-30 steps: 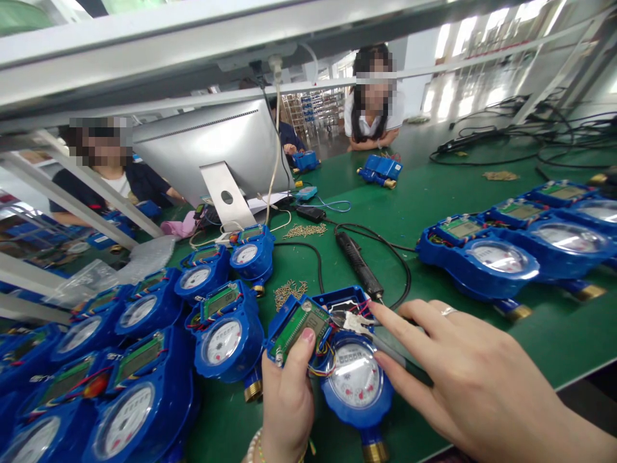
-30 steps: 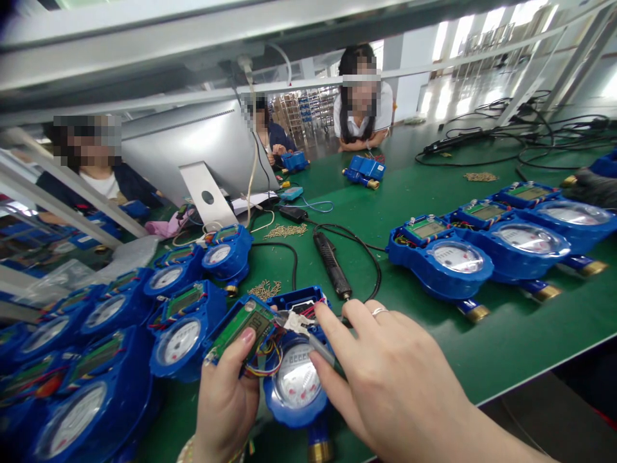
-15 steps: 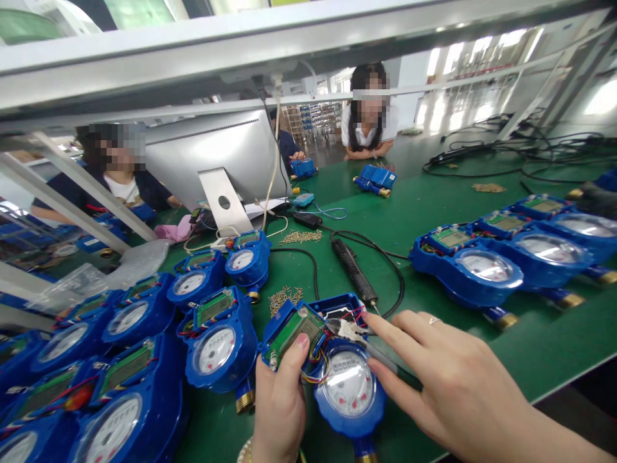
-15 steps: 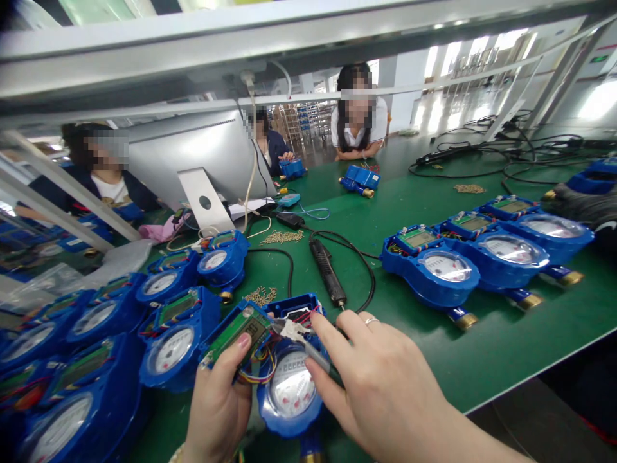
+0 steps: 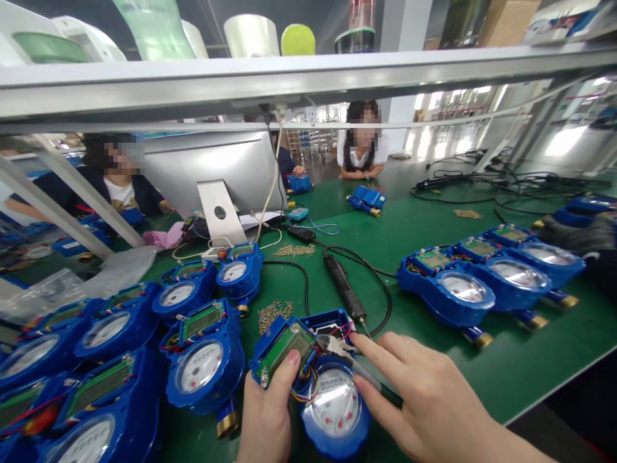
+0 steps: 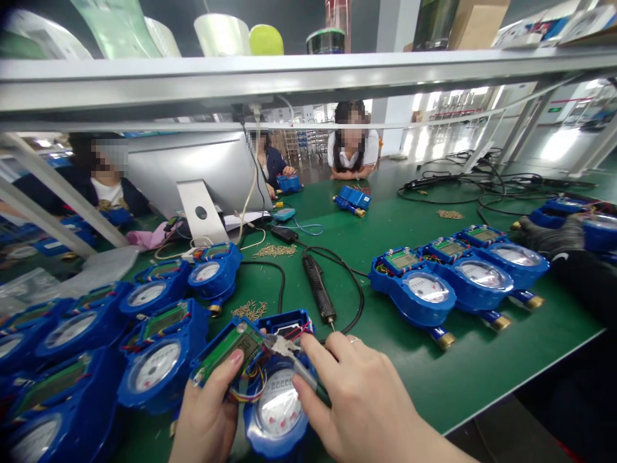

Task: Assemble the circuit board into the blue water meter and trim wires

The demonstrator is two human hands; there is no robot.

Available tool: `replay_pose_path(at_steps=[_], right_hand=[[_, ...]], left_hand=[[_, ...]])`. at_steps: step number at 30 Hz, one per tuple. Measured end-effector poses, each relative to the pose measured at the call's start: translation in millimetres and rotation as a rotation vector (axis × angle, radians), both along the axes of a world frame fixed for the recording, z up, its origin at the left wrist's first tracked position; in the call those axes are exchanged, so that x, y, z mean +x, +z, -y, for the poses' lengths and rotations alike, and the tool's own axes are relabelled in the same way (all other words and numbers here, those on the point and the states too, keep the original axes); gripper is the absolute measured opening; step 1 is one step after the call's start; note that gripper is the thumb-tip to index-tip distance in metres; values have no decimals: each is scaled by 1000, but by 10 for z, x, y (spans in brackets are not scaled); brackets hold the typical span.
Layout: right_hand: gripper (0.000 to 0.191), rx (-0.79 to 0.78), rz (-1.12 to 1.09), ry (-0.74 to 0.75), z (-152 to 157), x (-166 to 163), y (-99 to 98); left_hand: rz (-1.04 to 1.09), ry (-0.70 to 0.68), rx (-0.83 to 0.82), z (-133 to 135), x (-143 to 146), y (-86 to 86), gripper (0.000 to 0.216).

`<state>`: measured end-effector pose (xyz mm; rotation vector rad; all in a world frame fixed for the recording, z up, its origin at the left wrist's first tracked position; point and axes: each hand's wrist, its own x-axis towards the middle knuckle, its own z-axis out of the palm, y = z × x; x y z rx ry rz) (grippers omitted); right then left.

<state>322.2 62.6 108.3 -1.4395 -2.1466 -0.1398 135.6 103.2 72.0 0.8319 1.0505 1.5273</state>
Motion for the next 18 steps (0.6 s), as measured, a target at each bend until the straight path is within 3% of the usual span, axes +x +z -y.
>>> replay_pose_path(at_steps=[5, 18], right_hand=[[35, -31, -53, -6, -2, 8, -3], [42, 53, 42, -30, -22, -8, 23]], left_hand=[[167, -63, -28, -14, 0, -3, 65], [-91, -12, 32, -7, -72, -75, 36]])
